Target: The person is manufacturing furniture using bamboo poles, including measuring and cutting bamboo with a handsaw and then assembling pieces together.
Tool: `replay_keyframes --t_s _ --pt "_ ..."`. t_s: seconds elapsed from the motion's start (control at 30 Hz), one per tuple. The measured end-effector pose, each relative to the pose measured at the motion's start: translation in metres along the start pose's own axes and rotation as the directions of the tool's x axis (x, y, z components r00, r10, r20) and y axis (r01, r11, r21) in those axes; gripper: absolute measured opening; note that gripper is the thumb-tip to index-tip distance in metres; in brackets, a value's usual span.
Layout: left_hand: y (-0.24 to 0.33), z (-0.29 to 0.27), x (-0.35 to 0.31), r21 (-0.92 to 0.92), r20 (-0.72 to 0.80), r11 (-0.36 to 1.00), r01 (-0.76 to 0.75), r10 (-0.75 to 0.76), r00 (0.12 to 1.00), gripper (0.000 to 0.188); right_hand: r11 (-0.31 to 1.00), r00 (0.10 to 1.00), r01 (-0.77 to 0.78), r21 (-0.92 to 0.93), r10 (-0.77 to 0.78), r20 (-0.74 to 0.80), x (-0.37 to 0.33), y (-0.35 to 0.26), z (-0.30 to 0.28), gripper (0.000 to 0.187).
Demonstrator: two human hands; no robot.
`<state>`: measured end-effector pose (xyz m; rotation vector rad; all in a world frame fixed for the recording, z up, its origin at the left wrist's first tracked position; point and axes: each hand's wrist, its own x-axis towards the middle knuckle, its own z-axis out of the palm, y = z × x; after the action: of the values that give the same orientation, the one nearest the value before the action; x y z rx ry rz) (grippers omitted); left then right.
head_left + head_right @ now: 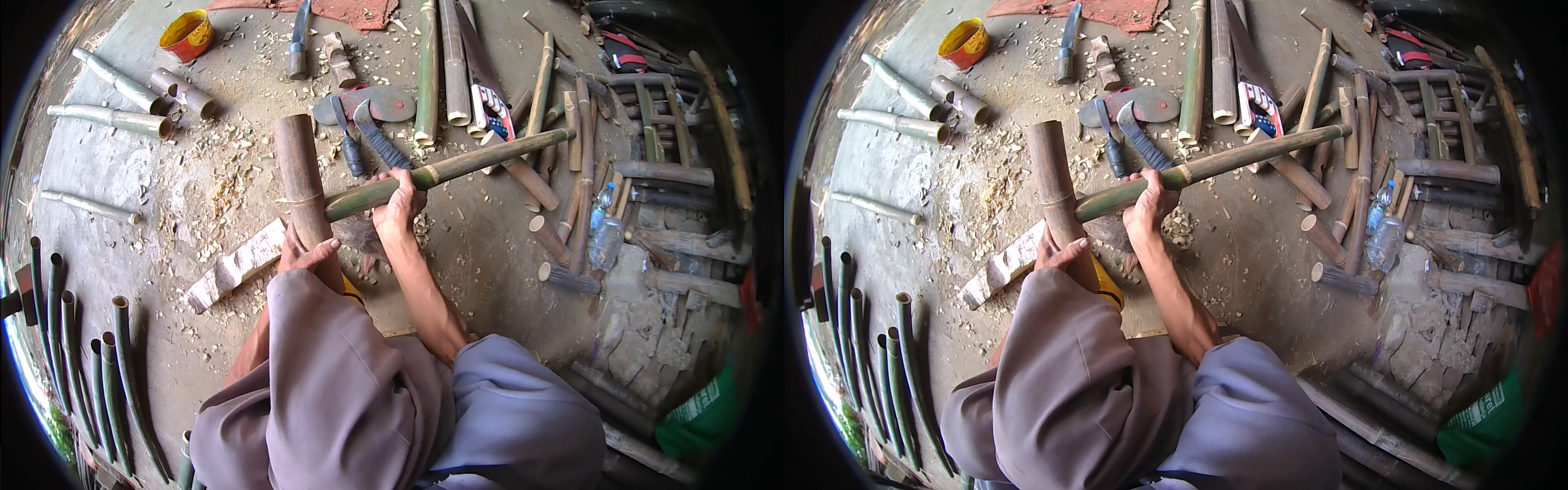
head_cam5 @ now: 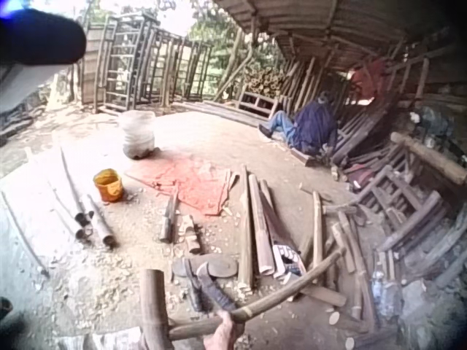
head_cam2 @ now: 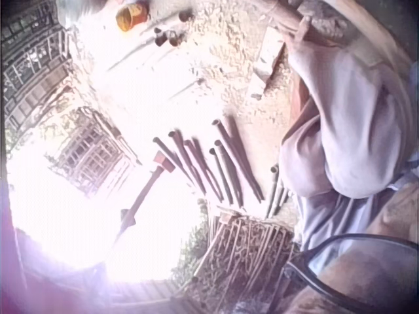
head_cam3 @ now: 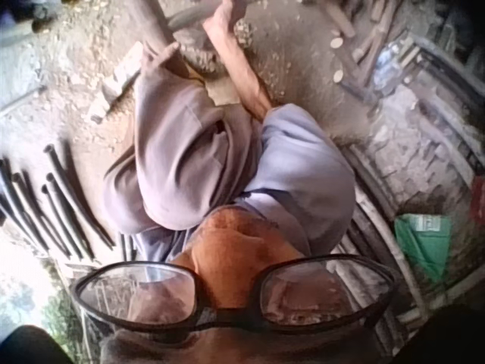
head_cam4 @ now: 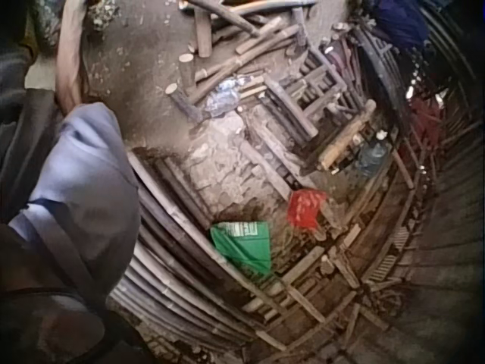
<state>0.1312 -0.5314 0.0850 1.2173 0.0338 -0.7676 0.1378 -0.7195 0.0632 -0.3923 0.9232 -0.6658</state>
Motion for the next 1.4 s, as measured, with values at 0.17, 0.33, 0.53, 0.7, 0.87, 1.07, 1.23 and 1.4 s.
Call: replay_keyframes --t_s 0.17,0.33,0.53,0.7,0.87,1.07,1.23,1.4 --pt "-0.003 -0.004 -0.007 -0.057 -0.076 0.998 0.001 -0.006 0.997 0.069 0.996 0.997 0.078 0.035 -0.078 -0.012 -0.008 0.01 0.001 0.028" --pt "0.007 -0.015 -0.009 0.123 -0.087 0.98 -0.157 0.169 0.982 0.063 0.993 0.986 0.121 0.014 -0.122 0.112 -0.035 0.009 0.033 0.032" --pt "0.021 -0.019 -0.001 0.562 0.173 0.811 -0.161 0.075 0.982 0.044 0.953 0.962 0.273 -0.13 -0.27 0.043 0.047 -0.086 0.016 0.022" --pt "-0.01 -0.077 -0.03 0.475 -0.142 0.88 0.007 0.069 0.987 0.036 0.828 0.962 0.273 -0.49 -0.243 0.127 0.113 -0.245 -0.069 0.015" --pt "-0.048 -0.116 -0.07 0.548 -0.211 0.836 0.029 0.104 0.972 0.031 0.628 0.968 0.091 -0.773 -0.238 -0.078 0.098 -0.338 -0.153 0.019" --pt "-0.048 -0.13 -0.116 0.559 -0.322 0.806 0.195 -0.005 0.947 0.036 0.085 0.921 -0.099 -0.991 -0.371 -0.123 0.118 -0.428 -0.231 0.035" --pt "-0.056 -0.15 -0.154 0.565 -0.418 0.79 0.239 0.024 0.908 0.035 -0.55 0.598 -0.41 -0.728 -0.764 0.241 0.119 -0.467 -0.223 0.038" --pt "-0.103 -0.169 -0.171 0.491 -0.48 0.82 0.295 -0.027 0.877 0.037 -0.816 0.695 -0.037 -0.576 -0.436 0.572 0.133 -0.434 -0.188 0.052"
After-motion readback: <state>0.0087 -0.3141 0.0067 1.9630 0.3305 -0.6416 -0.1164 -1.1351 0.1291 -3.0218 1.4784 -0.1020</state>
